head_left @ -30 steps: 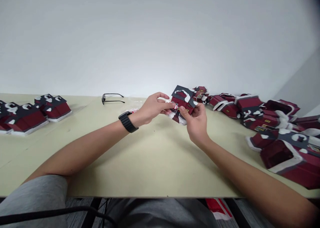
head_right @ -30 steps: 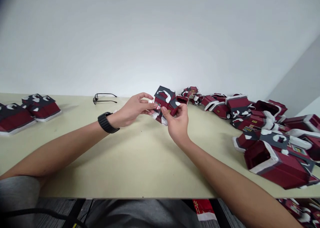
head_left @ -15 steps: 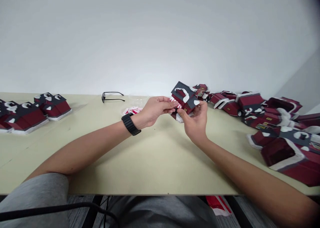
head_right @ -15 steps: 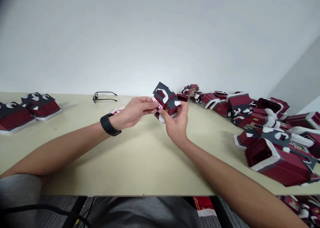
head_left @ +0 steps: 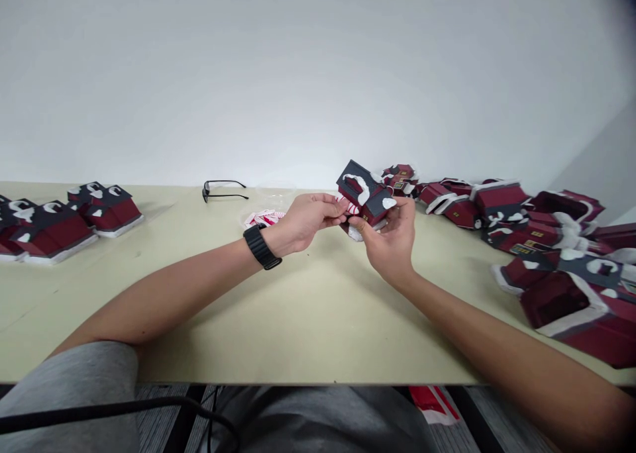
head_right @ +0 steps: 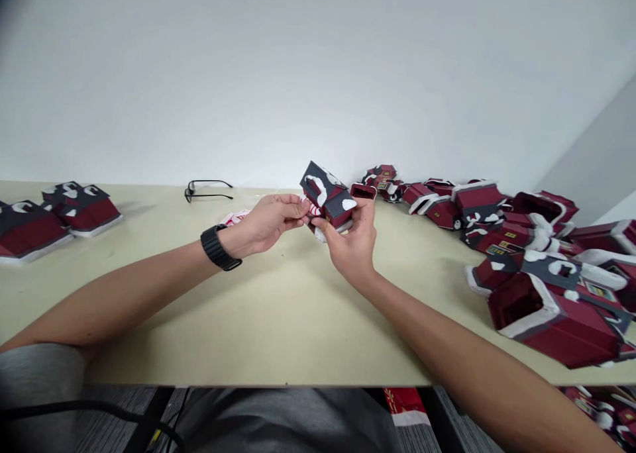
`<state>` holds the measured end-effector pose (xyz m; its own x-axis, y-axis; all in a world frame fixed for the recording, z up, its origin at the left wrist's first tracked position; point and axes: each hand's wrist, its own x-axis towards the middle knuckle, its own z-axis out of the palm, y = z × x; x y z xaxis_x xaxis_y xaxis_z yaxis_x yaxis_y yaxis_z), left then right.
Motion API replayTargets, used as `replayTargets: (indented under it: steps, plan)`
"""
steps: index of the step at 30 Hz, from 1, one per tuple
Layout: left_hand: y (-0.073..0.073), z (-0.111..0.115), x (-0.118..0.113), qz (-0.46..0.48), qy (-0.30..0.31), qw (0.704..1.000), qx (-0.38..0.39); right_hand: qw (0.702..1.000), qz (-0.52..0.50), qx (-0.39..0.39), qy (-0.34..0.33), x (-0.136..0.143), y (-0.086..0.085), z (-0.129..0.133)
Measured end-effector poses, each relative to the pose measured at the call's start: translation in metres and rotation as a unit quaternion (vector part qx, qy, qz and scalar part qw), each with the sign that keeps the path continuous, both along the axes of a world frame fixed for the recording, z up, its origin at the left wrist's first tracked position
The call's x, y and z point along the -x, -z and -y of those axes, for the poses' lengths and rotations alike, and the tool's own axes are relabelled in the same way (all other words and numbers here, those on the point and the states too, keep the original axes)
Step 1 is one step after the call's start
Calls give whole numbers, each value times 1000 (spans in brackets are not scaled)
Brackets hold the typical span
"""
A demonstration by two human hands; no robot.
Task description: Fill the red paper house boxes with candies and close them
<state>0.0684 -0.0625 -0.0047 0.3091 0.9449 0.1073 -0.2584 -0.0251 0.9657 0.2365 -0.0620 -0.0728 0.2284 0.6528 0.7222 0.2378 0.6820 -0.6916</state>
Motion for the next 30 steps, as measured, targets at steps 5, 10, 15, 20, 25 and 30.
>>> replayTargets:
  steps: [5,10,15,20,25,30]
  plan:
    - [0,-2,2,-8,14,1000,-2,1000,18,7,22,-1,1,1]
    - [3,-4,4,5,52,997,52,998,47,7,36,-3,3,5]
    - [3,-7,5,-18,50,998,46,997,64,17,40,-6,2,4]
    - [-7,-3,8,-84,52,995,21,998,56,4,5,-9,-3,0]
    - [-16,1,12,-109,61,992,2,999,44,-19,-25,-12,-6,-3]
    - [-22,-2,21,-299,-14,944,-142,997,17,26,-71,-11,-14,-1]
